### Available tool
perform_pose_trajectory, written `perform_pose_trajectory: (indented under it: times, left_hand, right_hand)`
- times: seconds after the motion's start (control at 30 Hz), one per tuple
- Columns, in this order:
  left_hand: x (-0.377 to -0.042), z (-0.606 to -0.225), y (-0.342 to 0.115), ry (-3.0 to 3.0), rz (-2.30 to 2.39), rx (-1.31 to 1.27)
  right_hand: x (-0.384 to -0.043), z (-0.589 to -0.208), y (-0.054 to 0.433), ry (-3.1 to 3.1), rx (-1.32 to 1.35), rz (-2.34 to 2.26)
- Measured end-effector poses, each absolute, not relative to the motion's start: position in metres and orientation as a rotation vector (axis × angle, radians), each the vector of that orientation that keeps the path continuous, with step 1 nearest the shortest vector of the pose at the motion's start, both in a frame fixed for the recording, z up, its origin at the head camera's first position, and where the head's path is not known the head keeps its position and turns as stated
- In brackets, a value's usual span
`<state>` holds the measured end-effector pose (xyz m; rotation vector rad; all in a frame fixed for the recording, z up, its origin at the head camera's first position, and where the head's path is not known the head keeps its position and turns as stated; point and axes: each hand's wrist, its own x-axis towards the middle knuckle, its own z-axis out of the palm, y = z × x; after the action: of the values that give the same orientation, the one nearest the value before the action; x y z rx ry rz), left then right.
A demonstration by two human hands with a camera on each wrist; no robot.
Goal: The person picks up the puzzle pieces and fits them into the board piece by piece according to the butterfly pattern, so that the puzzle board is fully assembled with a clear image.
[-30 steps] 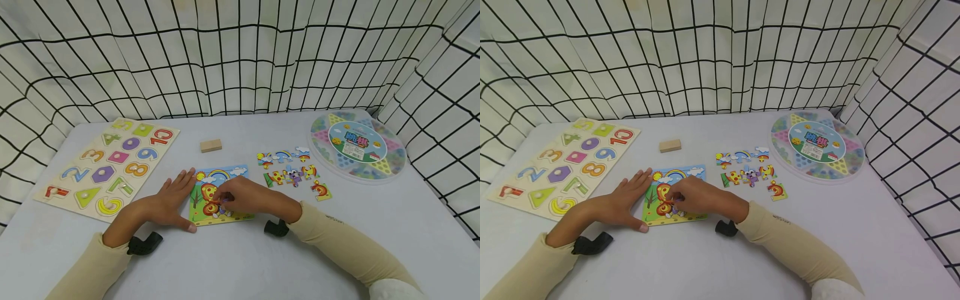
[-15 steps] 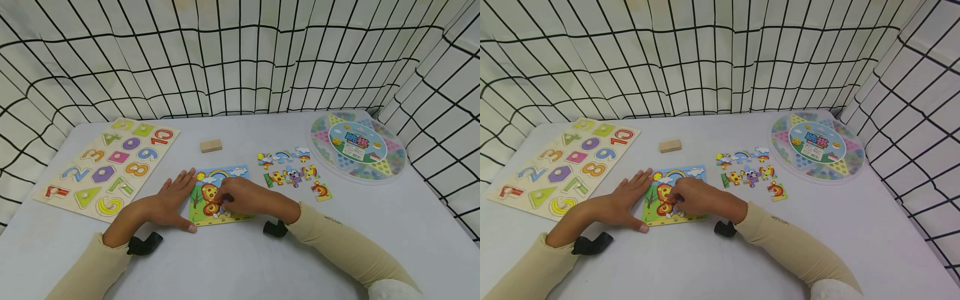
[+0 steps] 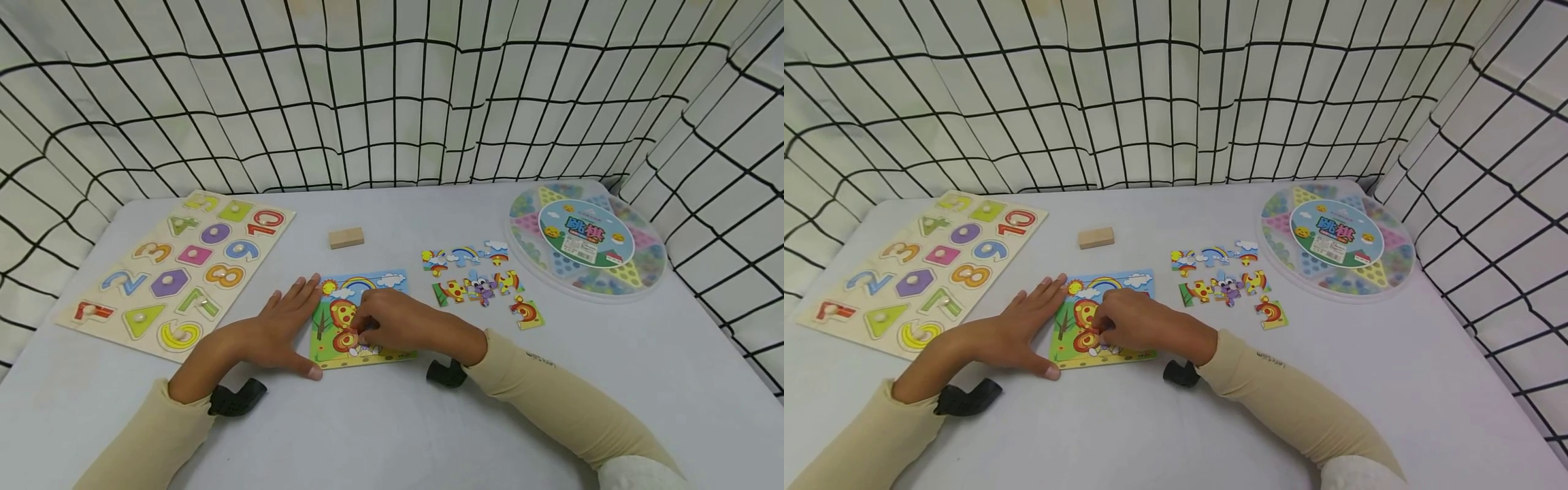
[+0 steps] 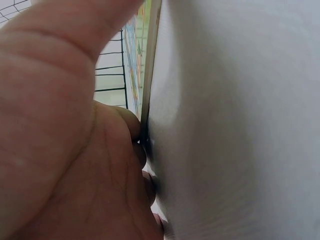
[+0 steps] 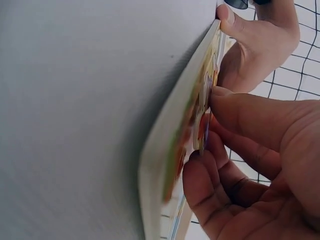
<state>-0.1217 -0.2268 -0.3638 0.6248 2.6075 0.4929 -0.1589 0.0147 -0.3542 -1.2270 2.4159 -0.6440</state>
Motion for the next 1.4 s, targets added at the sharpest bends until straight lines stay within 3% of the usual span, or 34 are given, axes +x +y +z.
perform_pose_trajectory:
  times: [1.07,1.4]
  left_hand:
    - [-0.122,-0.364,-0.227,2.608,0.497,0.635]
    - [-0.122,-0.364,-0.226,2.609,0.495,0.617]
  right_hand:
    - [-0.154,-0.352,0.009,2.444,-1.128,-0.571]
    - [-0.161,-0.349,0.02,2.377,-1.108,-0.731]
